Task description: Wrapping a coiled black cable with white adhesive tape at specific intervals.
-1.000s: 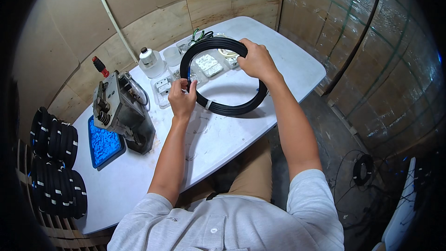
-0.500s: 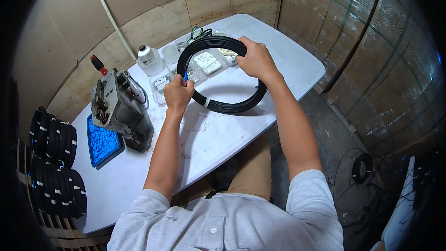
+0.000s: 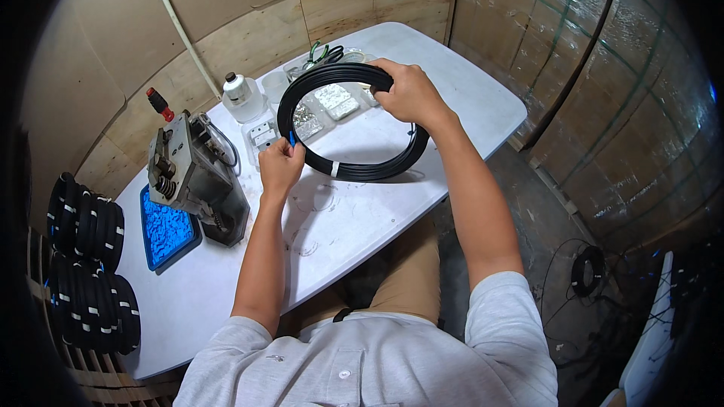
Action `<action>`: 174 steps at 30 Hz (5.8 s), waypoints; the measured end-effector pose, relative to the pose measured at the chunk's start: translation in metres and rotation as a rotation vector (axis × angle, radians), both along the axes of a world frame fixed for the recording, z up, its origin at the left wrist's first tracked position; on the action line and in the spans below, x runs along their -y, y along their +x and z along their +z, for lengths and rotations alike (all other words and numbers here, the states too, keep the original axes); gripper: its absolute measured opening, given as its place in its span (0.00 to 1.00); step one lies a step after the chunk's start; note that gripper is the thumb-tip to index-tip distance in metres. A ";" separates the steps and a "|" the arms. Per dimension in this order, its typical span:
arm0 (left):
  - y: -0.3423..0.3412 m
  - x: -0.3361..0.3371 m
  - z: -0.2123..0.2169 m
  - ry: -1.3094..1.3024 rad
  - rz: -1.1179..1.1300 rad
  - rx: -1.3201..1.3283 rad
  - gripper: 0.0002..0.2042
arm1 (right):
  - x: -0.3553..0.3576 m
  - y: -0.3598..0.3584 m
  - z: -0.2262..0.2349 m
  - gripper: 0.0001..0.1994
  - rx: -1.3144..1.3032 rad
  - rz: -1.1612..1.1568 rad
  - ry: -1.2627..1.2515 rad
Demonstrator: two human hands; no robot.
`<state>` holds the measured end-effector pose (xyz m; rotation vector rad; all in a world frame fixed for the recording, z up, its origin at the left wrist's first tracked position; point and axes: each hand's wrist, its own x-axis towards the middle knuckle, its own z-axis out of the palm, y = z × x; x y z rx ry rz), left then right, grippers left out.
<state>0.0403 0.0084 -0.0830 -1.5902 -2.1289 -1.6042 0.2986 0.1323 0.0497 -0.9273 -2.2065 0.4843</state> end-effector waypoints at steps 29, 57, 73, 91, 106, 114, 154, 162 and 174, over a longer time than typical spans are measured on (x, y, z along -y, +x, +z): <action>0.016 0.019 0.096 0.262 -0.011 -0.382 0.24 | -0.009 -0.003 0.003 0.16 -0.008 0.100 -0.057; 0.003 -0.051 0.113 -0.013 -0.178 -0.338 0.15 | -0.030 0.033 -0.105 0.10 -0.457 0.167 -0.500; -0.005 -0.035 0.107 0.063 -0.237 -0.212 0.15 | -0.010 0.024 -0.061 0.31 -0.155 0.028 -0.301; -0.009 -0.038 0.096 0.207 -0.297 -0.248 0.27 | -0.024 0.041 -0.011 0.11 -0.399 0.219 -0.359; -0.015 -0.035 0.094 0.150 -0.248 -0.198 0.22 | -0.029 0.034 -0.012 0.14 -0.279 0.243 -0.320; -0.002 -0.037 0.100 0.149 -0.308 -0.239 0.22 | -0.016 -0.005 0.024 0.13 -0.233 0.290 -0.242; -0.009 -0.044 0.106 0.008 -0.314 -0.270 0.16 | 0.035 0.028 -0.021 0.12 -0.205 0.003 0.371; -0.001 -0.043 0.118 -0.039 -0.392 -0.217 0.15 | 0.031 0.007 -0.019 0.13 -0.200 0.023 0.384; -0.012 -0.044 0.114 -0.069 -0.408 -0.187 0.16 | 0.031 -0.032 -0.004 0.16 0.033 0.072 0.694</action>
